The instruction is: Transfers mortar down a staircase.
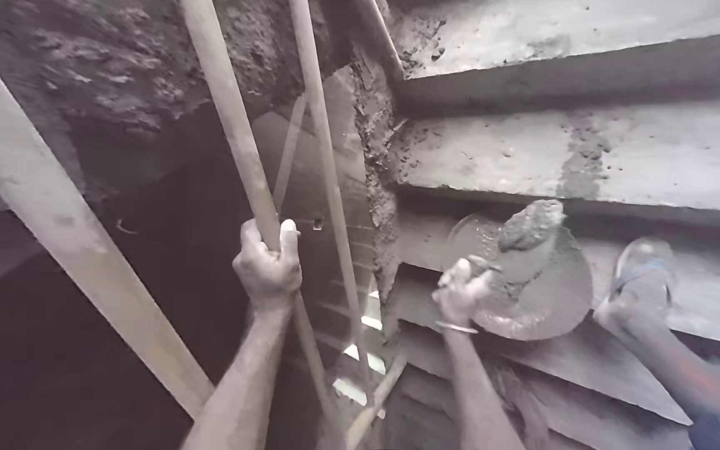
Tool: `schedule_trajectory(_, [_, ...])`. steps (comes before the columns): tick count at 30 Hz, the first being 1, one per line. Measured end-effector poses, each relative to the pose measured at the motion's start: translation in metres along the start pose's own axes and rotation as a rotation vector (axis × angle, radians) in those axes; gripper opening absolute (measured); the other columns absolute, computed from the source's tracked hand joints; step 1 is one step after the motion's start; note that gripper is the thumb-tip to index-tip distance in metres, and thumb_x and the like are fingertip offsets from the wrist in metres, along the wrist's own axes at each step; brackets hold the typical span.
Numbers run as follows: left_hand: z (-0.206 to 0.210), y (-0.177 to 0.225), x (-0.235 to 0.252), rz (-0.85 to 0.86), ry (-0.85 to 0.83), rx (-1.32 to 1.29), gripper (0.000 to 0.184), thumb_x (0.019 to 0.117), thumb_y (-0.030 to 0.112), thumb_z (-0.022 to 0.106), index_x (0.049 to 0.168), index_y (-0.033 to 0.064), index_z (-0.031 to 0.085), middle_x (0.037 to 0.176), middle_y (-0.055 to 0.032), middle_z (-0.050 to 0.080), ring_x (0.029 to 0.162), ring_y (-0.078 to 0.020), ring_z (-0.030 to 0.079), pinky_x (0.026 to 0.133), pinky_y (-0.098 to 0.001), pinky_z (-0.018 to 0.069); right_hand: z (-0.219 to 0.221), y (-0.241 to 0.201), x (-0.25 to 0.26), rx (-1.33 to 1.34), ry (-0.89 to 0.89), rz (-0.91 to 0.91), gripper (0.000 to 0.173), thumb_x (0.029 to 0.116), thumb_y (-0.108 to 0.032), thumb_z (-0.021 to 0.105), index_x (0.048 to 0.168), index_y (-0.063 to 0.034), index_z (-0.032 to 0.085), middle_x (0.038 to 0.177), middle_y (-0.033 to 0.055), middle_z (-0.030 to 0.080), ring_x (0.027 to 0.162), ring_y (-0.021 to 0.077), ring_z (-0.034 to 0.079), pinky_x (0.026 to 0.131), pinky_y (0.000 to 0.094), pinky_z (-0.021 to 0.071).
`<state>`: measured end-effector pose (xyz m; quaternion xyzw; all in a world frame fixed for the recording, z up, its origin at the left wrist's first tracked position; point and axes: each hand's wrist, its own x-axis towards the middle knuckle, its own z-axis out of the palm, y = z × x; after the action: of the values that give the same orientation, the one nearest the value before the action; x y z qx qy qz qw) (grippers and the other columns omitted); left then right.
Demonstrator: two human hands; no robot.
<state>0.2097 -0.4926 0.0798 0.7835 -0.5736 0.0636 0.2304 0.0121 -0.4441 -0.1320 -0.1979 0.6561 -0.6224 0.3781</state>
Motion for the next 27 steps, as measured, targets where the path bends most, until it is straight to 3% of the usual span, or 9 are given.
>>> schedule_trajectory(2, [0.0, -0.001, 0.001, 0.007, -0.007, -0.027, 0.041, 0.1017, 0.035, 0.056, 0.125, 0.0008, 0.06, 0.088, -0.0048, 0.072, 0.072, -0.0061, 0.068, 0.067, -0.0277, 0.057, 0.064, 0.028, -0.015, -0.298, 0.059, 0.078, 0.039, 0.1038, -0.022, 0.056, 0.127, 0.0095, 0.054, 0.09, 0.0201, 0.068, 0.073, 0.0283, 0.069, 0.069, 0.0461, 0.0602])
schedule_trajectory(4, [0.0, -0.003, -0.003, -0.011, -0.006, -0.044, 0.04, 0.1011, 0.035, 0.057, 0.124, 0.0028, 0.061, 0.085, -0.0016, 0.072, 0.07, -0.0035, 0.067, 0.065, -0.025, 0.0567, 0.107, 0.033, -0.029, -0.404, -0.244, 0.307, 0.045, 0.1054, -0.03, 0.055, 0.135, 0.0037, 0.054, 0.113, 0.0241, 0.068, 0.101, 0.0355, 0.069, 0.092, 0.0544, 0.0559])
schedule_trajectory(6, [0.001, -0.002, 0.001, -0.012, -0.009, -0.048, 0.04, 0.101, 0.036, 0.058, 0.124, 0.0043, 0.06, 0.085, 0.0003, 0.073, 0.07, -0.003, 0.067, 0.065, -0.0251, 0.0566, 0.116, 0.013, -0.042, -0.328, -0.604, 0.402, 0.042, 0.1061, -0.037, 0.051, 0.132, -0.0041, 0.059, 0.094, 0.016, 0.069, 0.079, 0.0279, 0.069, 0.074, 0.0497, 0.0585])
schedule_trajectory(9, [0.0, -0.003, -0.001, -0.013, -0.004, -0.058, 0.04, 0.1015, 0.036, 0.057, 0.125, 0.0035, 0.06, 0.085, -0.0006, 0.072, 0.068, -0.0034, 0.066, 0.063, -0.0256, 0.0558, 0.064, -0.019, -0.069, 0.048, -0.746, 0.515, 0.03, 0.1076, -0.028, 0.047, 0.124, -0.004, 0.056, 0.066, 0.0037, 0.055, 0.049, 0.0148, 0.052, 0.047, 0.0336, 0.0506])
schedule_trajectory(12, [-0.005, 0.001, 0.0, -0.041, -0.063, -0.047, 0.046, 0.1022, 0.039, 0.055, 0.128, 0.0015, 0.058, 0.088, -0.0085, 0.071, 0.071, -0.0137, 0.068, 0.066, -0.0373, 0.0582, -0.018, -0.01, -0.053, -0.064, -0.663, 0.738, 0.029, 0.1097, -0.027, 0.046, 0.121, -0.0033, 0.057, 0.069, 0.0036, 0.055, 0.048, 0.013, 0.051, 0.044, 0.0297, 0.0487])
schedule_trajectory(16, [-0.005, -0.002, -0.001, -0.028, -0.11, -0.037, 0.052, 0.1028, 0.042, 0.053, 0.133, -0.0009, 0.054, 0.098, -0.017, 0.071, 0.081, -0.0235, 0.071, 0.075, -0.0471, 0.0586, -0.122, 0.007, -0.047, -0.058, -0.079, 1.113, 0.026, 0.1119, -0.029, 0.042, 0.106, -0.0069, 0.053, 0.064, -0.0003, 0.045, 0.044, 0.0095, 0.044, 0.04, 0.0254, 0.0439])
schedule_trajectory(19, [-0.002, -0.007, -0.001, -0.064, -0.11, -0.086, 0.055, 0.1027, 0.043, 0.053, 0.136, -0.0007, 0.052, 0.103, -0.0177, 0.07, 0.083, -0.0232, 0.07, 0.078, -0.0465, 0.0581, -0.166, 0.024, -0.043, 0.11, 0.128, 1.219, 0.029, 0.1127, -0.028, 0.038, 0.096, -0.0078, 0.048, 0.058, -0.0018, 0.043, 0.041, 0.0082, 0.044, 0.038, 0.0239, 0.0444])
schedule_trajectory(23, [0.002, -0.017, -0.002, -0.064, -0.097, -0.116, 0.056, 0.1041, 0.043, 0.053, 0.139, 0.0003, 0.05, 0.104, -0.0163, 0.07, 0.082, -0.0199, 0.071, 0.078, -0.0427, 0.0599, -0.188, 0.09, -0.007, 0.163, -0.084, 1.199, 0.036, 0.1123, -0.036, 0.037, 0.096, -0.0081, 0.054, 0.055, -0.0027, 0.043, 0.039, 0.0081, 0.042, 0.036, 0.0235, 0.0404])
schedule_trajectory(27, [0.0, -0.008, -0.001, -0.051, -0.08, -0.079, 0.053, 0.1031, 0.043, 0.054, 0.136, 0.0016, 0.052, 0.103, -0.015, 0.07, 0.082, -0.0198, 0.071, 0.077, -0.0436, 0.0595, -0.225, 0.121, 0.009, 0.118, -0.385, 0.951, 0.04, 0.1123, -0.034, 0.033, 0.1, -0.0085, 0.061, 0.053, -0.0038, 0.043, 0.037, 0.0067, 0.038, 0.034, 0.0232, 0.0367])
